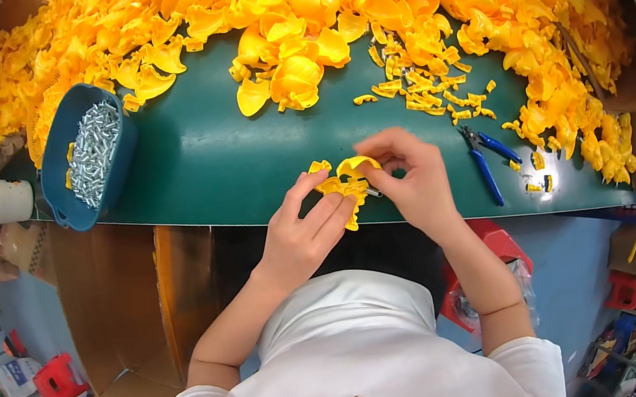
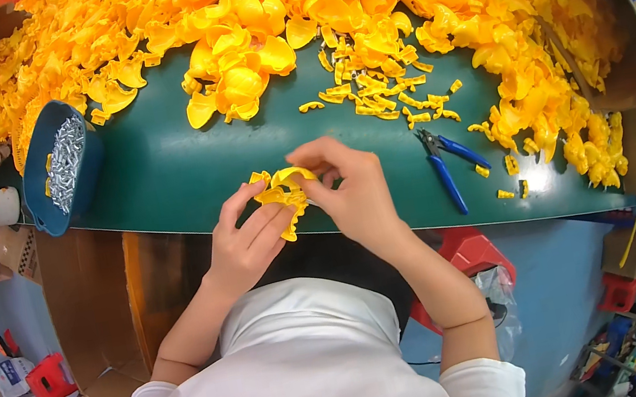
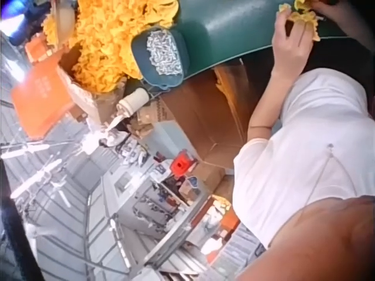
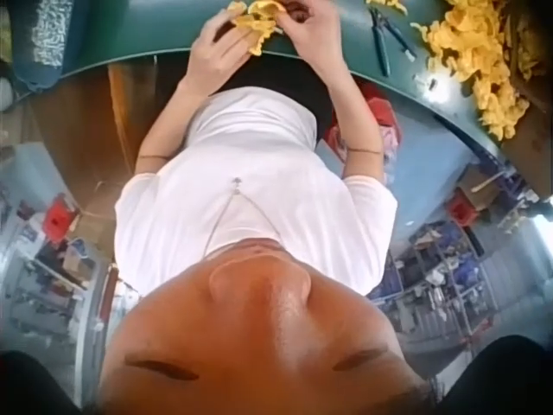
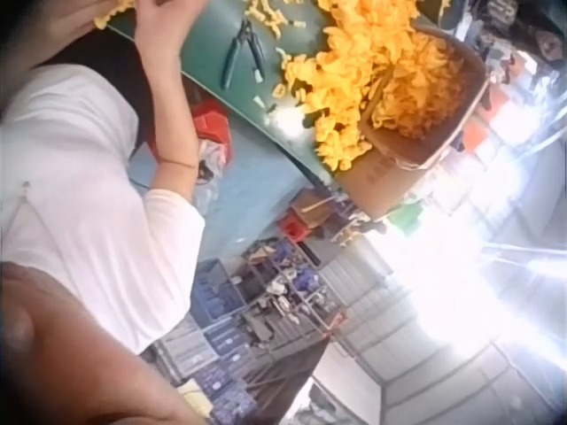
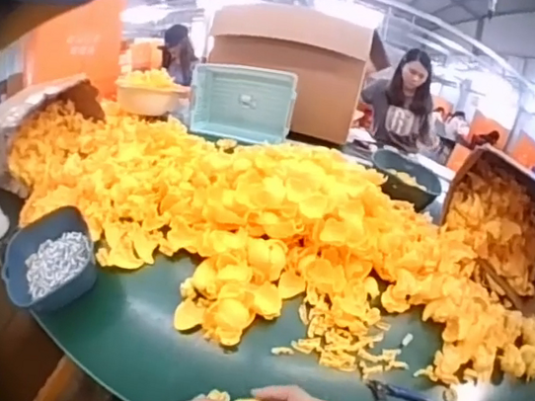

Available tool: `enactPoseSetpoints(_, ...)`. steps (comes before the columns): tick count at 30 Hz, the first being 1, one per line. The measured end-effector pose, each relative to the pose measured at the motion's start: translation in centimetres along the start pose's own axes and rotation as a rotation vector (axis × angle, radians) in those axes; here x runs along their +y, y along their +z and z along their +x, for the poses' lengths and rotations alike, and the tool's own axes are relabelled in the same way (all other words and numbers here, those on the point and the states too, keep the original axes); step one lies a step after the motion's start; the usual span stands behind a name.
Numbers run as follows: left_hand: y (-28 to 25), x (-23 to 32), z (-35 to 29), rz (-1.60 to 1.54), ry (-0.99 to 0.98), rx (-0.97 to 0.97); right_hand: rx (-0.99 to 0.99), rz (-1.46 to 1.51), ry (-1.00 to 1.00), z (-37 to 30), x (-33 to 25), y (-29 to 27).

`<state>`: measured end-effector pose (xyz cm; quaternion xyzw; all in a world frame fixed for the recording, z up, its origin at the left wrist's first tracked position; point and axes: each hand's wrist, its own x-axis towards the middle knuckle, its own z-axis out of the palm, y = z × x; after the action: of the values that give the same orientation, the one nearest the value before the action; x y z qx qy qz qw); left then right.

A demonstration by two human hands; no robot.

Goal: Inspecting and assembling yellow plastic toy components at a factory workbench.

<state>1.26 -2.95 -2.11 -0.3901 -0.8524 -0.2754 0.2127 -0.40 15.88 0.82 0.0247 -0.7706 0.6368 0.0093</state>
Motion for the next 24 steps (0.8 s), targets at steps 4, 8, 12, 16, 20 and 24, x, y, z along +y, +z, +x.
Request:
enactPoseSetpoints(4,0.2,-0.1,0.0,0.011,0.001,0.002,0.094,-0.294,-0.186,-0.7,0.1,1.5)
enactPoseSetpoints(8,0.2,-0.1,-0.2,-0.008,-0.022,-0.009,0.085,-0.418,-0.274,-0.5,0.3,1.3)
enactPoseSetpoints(12,0.4,0.1,-0.5,-0.011,-0.018,-0.015,0.026,-0.460,-0.255,-0.2,0.1,0.8)
enactPoseSetpoints(16,0.6,-0.2,-0.6,-0.039,-0.015,0.004,0.007,-0.486,-0.252,-0.2,0.2,1.3)
enactPoseSetpoints(20,0.7,-0.4,-0.6,-0.038,0.002,-0.004,-0.015,-0.557,-0.300,-0.1,-0.3,1.1)
enactPoseSetpoints(24,0.5,-0.2,-0.3,-0.054,-0.021,-0.001,-0.034,-0.652,-0.318,0.2,-1.1,1.2)
